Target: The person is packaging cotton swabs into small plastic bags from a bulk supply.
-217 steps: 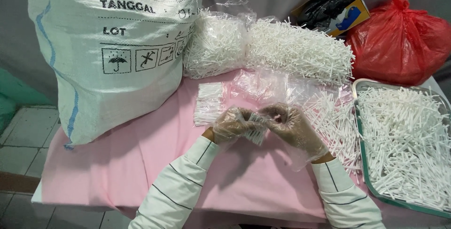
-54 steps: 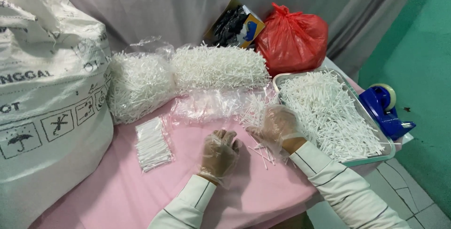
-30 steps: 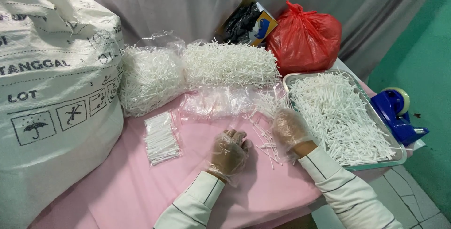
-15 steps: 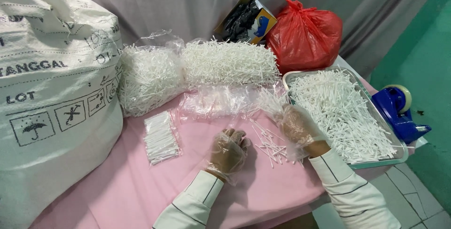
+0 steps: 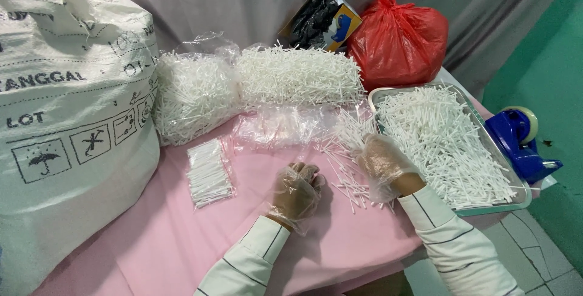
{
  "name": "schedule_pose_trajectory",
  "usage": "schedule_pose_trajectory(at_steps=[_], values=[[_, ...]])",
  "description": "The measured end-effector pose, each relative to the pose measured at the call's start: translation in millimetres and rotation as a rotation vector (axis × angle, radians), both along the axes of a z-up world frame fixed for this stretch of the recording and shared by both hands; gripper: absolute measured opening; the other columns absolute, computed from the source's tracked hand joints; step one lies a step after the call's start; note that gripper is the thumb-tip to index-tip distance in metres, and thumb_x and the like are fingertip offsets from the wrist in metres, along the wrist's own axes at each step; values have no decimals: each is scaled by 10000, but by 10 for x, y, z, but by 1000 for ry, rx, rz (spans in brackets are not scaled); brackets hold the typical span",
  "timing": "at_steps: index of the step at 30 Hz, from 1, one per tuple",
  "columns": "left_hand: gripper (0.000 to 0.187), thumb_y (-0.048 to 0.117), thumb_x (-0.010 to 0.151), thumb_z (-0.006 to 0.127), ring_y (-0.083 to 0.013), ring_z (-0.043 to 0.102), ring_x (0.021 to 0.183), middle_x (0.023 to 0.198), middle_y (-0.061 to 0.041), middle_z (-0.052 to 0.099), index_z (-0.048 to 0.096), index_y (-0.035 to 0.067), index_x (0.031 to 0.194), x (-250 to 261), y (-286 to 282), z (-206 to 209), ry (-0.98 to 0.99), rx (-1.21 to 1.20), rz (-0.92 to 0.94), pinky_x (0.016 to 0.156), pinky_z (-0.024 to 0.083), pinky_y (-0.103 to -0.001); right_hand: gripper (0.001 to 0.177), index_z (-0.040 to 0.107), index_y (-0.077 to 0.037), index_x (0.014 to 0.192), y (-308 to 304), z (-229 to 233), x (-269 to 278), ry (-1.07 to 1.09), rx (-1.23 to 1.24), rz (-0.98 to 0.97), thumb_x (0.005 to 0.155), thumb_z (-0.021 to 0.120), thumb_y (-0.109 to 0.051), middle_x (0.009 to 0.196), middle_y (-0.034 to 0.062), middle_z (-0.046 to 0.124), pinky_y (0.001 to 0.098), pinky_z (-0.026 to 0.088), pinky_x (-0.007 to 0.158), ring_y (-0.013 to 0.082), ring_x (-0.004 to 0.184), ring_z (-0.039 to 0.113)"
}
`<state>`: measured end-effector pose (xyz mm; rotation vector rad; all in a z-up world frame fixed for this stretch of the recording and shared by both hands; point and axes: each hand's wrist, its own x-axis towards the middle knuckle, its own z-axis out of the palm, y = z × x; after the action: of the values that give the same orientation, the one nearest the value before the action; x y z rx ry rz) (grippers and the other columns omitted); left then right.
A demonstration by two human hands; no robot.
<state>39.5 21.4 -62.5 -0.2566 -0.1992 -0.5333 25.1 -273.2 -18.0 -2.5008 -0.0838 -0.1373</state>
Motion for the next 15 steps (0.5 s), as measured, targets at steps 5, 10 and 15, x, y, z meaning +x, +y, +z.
schedule_pose_trajectory(at_steps=[5, 10, 15], values=[[409, 415, 977, 516, -316, 642, 1006, 1116, -173, 642, 596, 51, 1147, -12, 8, 225, -341, -144, 1, 934, 552, -430, 481, 627, -135, 755, 274, -597, 196, -213, -722, -322, 910, 594, -589, 684, 88, 645, 410, 565, 605, 277, 755, 736], [459, 415, 968, 532, -261, 630, 967, 1049, -109, 668, 563, 54, 1249, -5, 14, 252, -310, -135, 16, 875, 554, -425, 461, 636, -124, 803, 699, -176, 184, -159, -722, -336, 924, 577, -565, 736, 105, 657, 436, 556, 655, 298, 808, 728], [369, 398, 969, 528, -227, 647, 879, 985, -85, 674, 611, 93, 1161, -618, 67, 1202, 182, -145, 115, 748, 577, -339, 443, 649, -109, 865, 968, 287, 150, -91, -727, -349, 942, 554, -535, 802, 128, 673, 469, 544, 719, 325, 876, 718]])
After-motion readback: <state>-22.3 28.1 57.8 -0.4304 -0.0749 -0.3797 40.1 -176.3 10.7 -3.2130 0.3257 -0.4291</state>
